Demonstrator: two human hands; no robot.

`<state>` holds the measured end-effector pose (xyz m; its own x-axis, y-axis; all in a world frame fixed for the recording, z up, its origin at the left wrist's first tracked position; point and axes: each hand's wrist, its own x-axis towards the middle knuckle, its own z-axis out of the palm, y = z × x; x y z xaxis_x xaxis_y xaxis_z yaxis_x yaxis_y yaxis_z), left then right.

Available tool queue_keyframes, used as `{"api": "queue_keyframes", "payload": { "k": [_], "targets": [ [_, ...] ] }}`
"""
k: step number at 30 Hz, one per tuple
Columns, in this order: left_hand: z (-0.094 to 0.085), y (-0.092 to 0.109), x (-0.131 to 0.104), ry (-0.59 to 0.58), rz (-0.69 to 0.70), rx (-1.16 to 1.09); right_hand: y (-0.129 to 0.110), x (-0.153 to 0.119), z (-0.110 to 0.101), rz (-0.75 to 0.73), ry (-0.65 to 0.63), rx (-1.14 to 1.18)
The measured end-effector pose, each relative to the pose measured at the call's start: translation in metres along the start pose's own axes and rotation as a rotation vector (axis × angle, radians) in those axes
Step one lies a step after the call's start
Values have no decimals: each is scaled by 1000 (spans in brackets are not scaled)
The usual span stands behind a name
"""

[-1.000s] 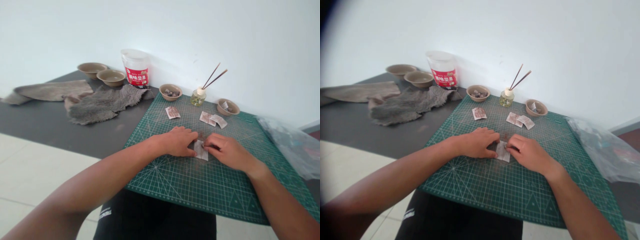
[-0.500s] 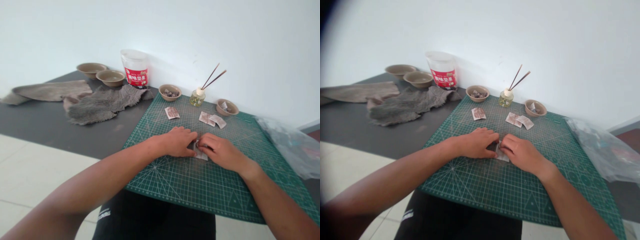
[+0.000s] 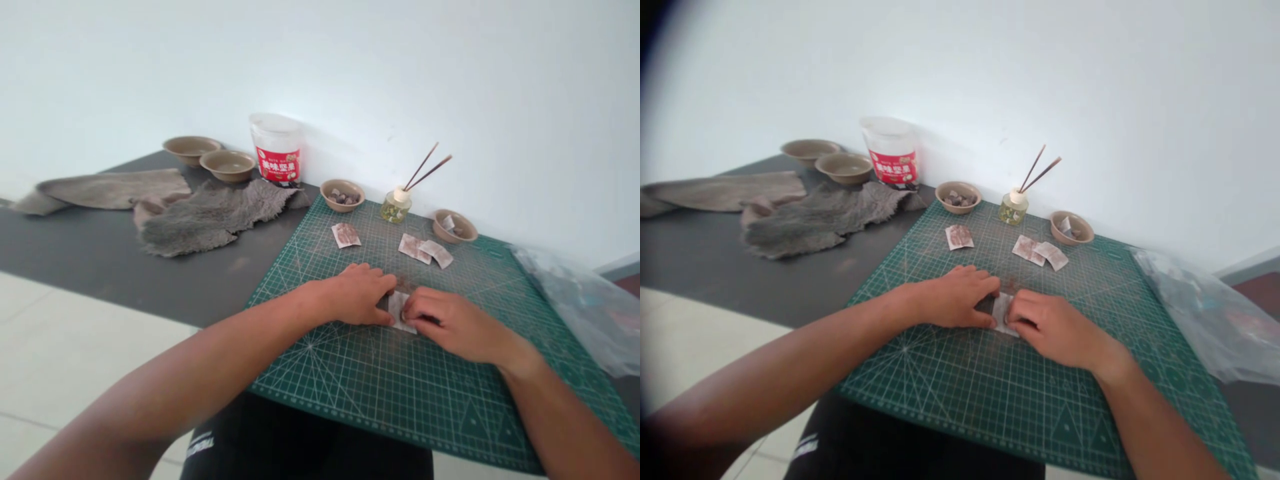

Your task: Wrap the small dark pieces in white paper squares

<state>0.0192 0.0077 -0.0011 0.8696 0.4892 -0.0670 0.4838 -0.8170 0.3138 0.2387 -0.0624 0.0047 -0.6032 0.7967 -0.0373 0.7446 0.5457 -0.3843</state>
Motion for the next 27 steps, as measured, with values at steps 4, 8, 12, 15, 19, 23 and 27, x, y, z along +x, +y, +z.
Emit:
{"api": "queue_keyframes", "payload": {
  "k": [4, 8, 12, 15, 19, 23, 27],
  "targets": [
    [0, 1, 0, 7, -3, -3, -2, 4, 4, 37, 117, -72],
    [0, 2, 0, 6, -11, 0, 0, 3, 3, 45, 61, -82],
    [0, 2, 0, 2, 3, -4, 2, 2, 3, 27, 75, -62],
    [0, 1, 1, 11, -17, -7, 2, 1, 3, 106, 122, -110],
    [0, 1, 1, -3, -4, -6, 2, -1, 3, 29, 40, -60],
    [2, -1, 1, 22, 5, 8, 6, -1, 3, 79, 122, -71],
    [3, -2, 2, 17, 8, 11, 5, -2, 0, 51, 44, -30]
  ]
}}
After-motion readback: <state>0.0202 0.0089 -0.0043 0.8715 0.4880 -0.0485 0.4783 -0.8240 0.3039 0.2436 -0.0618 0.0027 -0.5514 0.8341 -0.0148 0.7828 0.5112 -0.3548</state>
